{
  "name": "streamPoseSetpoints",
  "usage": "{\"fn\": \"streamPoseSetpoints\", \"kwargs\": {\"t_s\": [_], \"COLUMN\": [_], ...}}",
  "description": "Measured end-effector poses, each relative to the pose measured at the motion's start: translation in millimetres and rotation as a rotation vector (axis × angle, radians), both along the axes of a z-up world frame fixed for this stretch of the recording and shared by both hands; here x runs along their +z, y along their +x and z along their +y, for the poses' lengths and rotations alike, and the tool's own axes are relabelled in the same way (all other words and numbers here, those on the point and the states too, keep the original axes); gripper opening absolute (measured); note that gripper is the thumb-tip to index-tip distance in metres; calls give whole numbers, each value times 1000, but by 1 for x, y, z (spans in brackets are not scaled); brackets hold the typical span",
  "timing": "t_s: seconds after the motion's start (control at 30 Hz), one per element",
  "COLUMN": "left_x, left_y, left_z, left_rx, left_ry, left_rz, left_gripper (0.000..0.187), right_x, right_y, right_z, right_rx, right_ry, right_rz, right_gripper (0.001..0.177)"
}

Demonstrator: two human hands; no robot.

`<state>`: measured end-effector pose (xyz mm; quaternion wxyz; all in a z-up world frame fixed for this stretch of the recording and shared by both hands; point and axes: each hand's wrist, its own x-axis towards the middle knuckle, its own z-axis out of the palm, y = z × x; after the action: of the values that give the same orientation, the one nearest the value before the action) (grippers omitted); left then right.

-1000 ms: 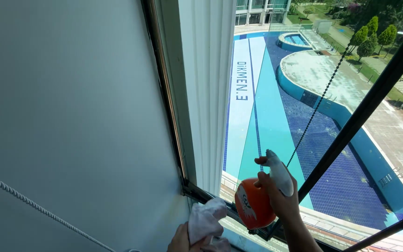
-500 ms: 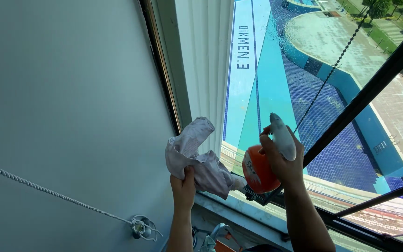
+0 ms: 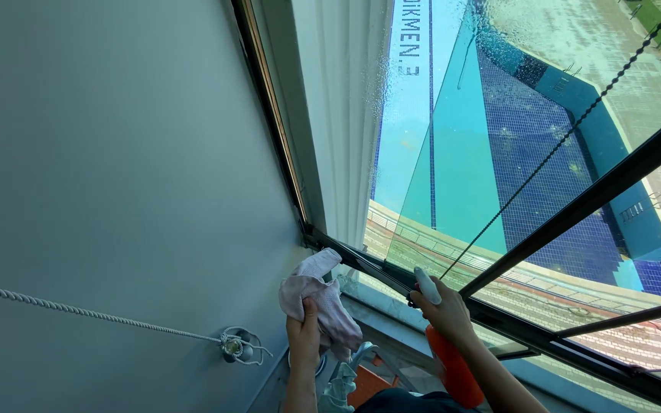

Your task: Cleaning glass balcony panels using a spray bottle and a cleaning cloth while utilizing a stepladder.

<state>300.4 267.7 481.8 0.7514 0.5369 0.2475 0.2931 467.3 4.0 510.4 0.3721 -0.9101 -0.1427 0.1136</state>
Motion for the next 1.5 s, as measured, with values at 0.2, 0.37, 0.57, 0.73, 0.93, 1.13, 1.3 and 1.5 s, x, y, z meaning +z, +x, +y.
{"fn": "streamPoseSetpoints", "kwargs": {"t_s": [0.2, 0.37, 0.57, 0.73, 0.93, 1.13, 1.3, 1.5], "left_x": [-31, -25, -72, -19, -195, -286, -295, -291], "left_y": [-4, -13, -98, -145, -156, -165, -180, -192], "left_z": [1, -2, 41, 72, 9, -85, -107, -120], "left_rx": [-30, -27, 431, 329, 110, -117, -252, -164], "left_ry": [-75, -184, 271, 235, 196, 426, 229, 257], "left_rz": [124, -102, -78, -97, 529, 1094, 1274, 1206], "left_gripper": [53, 63, 44, 59, 54, 64, 85, 120], "right_x": [-11, 82, 101, 65, 61, 24, -51, -94], "right_y": [-2, -31, -27, -4, -6, -23, -27, -31], "right_z": [-13, 7, 2, -47, -71, -36, -6, 36], "right_rx": [-75, 51, 130, 158, 84, 246, 487, 595], "right_ry": [74, 292, 613, 937, 676, 515, 304, 178], "right_rz": [106, 23, 89, -201, -66, 200, 65, 318], "right_gripper": [45, 57, 64, 59, 78, 77, 67, 70]}}
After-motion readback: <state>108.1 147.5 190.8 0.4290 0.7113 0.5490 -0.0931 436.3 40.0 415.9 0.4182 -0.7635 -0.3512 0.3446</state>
